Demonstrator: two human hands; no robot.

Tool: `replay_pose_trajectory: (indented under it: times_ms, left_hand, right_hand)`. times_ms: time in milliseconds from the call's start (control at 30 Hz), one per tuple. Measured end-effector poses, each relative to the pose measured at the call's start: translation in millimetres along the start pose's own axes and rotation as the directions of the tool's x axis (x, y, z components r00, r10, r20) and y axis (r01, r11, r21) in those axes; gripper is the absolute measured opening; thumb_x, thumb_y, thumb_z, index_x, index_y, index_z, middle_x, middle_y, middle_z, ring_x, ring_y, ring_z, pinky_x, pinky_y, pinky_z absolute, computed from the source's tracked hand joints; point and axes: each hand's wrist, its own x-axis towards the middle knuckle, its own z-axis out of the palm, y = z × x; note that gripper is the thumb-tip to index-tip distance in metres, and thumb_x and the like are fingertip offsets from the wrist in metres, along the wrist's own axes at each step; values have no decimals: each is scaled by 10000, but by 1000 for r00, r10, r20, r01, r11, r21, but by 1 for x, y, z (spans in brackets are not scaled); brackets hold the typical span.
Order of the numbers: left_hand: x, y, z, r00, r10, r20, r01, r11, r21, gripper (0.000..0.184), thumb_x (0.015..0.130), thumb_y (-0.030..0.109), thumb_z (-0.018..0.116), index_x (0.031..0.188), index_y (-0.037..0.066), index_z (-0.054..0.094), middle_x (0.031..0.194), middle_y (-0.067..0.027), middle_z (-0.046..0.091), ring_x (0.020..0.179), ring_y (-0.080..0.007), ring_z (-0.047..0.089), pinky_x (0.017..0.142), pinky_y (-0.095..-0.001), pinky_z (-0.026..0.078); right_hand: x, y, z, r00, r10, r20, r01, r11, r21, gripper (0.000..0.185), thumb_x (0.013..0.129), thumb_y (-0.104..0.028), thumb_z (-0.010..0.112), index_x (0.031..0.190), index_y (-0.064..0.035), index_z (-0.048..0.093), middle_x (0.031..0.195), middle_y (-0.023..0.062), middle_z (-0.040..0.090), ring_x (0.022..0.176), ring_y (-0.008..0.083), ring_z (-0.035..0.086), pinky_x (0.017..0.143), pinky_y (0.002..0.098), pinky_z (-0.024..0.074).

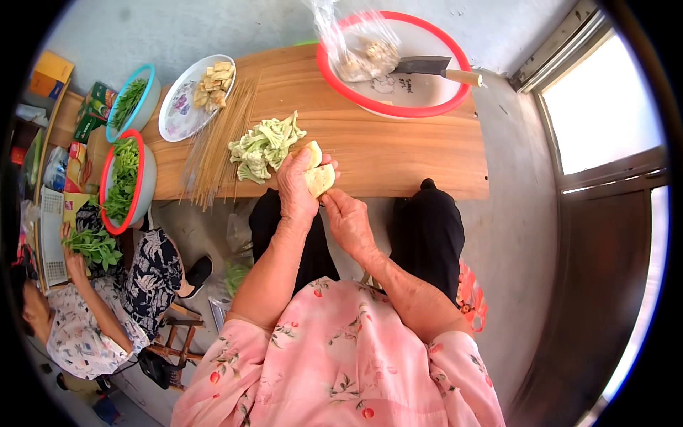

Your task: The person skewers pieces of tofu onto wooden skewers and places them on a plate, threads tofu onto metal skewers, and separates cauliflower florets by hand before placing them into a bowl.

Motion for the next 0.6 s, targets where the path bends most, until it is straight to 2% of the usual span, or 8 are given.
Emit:
replay_pose_trajectory:
  times_ms: [133,200,233,300,333,433,500,600]
  left_hand:
    - [4,1,-1,1000,-3,25,3,1000,6,242,850,238,547,930,15,497,773,-125,589,670,-244,621,564,-353,536]
    - [3,2,0,1000,-7,22,6,1000,20,240,856,236,542,933,14,496,773,-125,590,669,-243,621,565,-349,536]
    - [2,3,0,1000,-12,19,11,999,38,237,862,234,537,936,13,494,773,-124,590,669,-243,621,566,-345,536]
    - [5,1,-2,998,-30,50,30,1000,6,257,877,247,541,957,6,497,778,-126,594,671,-230,623,583,-323,536]
    - [8,-3,-5,998,-22,67,22,1000,6,289,876,272,550,976,5,500,793,-123,595,678,-221,623,595,-313,535]
    - [7,-4,-7,994,32,108,-37,998,48,430,872,403,549,1039,10,497,906,-101,584,809,-195,619,659,-293,526]
    - [0,-3,-8,993,46,111,-54,996,66,470,871,425,540,1082,10,476,947,-101,570,842,-187,607,667,-294,523]
    - [-15,-5,-9,991,29,130,-54,980,193,513,870,430,539,1153,9,460,1004,-90,559,871,-157,587,670,-282,511]
  right_hand:
    - [3,-2,1,1000,19,-2,-19,998,-63,153,876,-115,537,960,-2,596,720,189,589,573,253,535,580,334,446]
    - [2,5,4,996,-84,-40,82,995,-52,164,910,-147,513,947,-18,608,555,-16,441,500,71,366,466,237,337]
    - [1,5,3,995,-92,-30,90,995,-48,164,910,-147,513,947,-18,608,555,-16,441,500,71,366,466,237,337]
    - [2,4,1,1000,-23,-15,23,999,26,127,883,-105,535,938,-18,609,606,129,517,524,165,425,536,312,419]
    - [3,3,0,999,-39,-1,39,999,33,127,883,-105,535,938,-18,609,606,129,517,524,165,425,536,312,419]
    - [3,1,-3,985,173,8,-169,952,256,143,910,-147,523,933,-43,617,539,-49,410,493,38,350,443,209,304]
    - [6,1,-5,983,177,-45,-150,925,349,212,931,-245,495,968,-67,606,514,-58,392,430,33,334,387,183,261]
    - [15,-10,-17,976,148,-160,-73,913,402,235,937,-251,480,952,-49,599,508,-39,391,410,42,327,377,189,265]
